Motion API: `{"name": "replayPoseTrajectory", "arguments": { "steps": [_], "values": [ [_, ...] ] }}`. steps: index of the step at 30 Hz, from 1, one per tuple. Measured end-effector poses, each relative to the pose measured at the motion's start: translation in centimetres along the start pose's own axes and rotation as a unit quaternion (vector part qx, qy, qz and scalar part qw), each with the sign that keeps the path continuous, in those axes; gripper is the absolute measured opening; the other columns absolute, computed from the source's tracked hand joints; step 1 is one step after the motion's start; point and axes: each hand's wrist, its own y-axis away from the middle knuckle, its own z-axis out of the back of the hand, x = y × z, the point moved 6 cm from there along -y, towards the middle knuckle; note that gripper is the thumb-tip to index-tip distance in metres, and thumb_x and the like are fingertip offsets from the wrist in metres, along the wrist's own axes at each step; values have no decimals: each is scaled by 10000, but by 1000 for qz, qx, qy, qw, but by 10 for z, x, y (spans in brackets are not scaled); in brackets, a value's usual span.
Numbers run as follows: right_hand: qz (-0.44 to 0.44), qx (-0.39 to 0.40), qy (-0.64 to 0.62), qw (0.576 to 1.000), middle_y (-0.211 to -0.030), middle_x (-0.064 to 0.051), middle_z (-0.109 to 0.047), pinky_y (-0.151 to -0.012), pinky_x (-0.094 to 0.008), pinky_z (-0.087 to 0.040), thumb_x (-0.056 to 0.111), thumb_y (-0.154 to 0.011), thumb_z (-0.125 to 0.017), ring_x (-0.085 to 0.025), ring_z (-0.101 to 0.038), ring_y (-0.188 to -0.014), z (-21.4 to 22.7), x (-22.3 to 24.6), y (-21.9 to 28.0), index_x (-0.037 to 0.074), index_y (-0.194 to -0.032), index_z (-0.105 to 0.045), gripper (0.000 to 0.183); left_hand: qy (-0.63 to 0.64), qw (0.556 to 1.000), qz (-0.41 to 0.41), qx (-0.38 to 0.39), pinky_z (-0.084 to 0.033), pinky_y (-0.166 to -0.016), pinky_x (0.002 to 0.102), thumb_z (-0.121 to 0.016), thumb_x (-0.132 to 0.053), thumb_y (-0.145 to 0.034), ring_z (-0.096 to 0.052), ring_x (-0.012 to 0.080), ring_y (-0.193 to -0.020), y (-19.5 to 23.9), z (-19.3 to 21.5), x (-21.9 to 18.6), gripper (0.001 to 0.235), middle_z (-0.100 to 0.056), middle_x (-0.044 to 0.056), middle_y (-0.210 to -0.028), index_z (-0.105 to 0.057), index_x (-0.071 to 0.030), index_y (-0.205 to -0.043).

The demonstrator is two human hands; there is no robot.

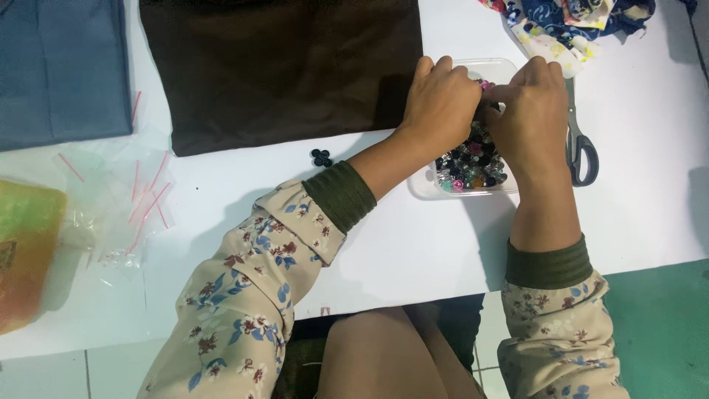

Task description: Sorting small black beads and placing them into small plastic bags

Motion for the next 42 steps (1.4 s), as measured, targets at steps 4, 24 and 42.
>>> {"name": "replayPoseTrajectory", "arguments": {
  "steps": [4,24,42],
  "values": [
    [2,-1,-1,1000,-922,-83,-451,-657,-403,-373,60,-787,-919,-309,-443,-822,-12,-9,3,200,-1035,-891,287,-17,1000,-12,-20,-400,-814,478,-711,-171,-741,-615,307,-942,1,4,0,107,-714,17,-828,-774,-250,-777],
    [-27,-68,-62,995,-869,-75,-585,-705,-388,-424,-29,-916,-919,-276,-533,-821,15,7,0,78,-987,-799,176,134,981,-4,-140,-389,-812,443,-816,-304,-783,-575,257,-927,31,54,22,140,-640,-54,-847,-725,-205,-820],
    [177,-116,-155,965,-755,-57,-545,-623,-372,-453,131,-830,-813,-277,-583,-730,8,184,-7,89,-890,-717,121,315,932,119,-137,-504,-661,307,-889,-132,-749,-622,202,-684,212,124,143,197,-729,-4,-772,-808,-160,-926]
  ]
}}
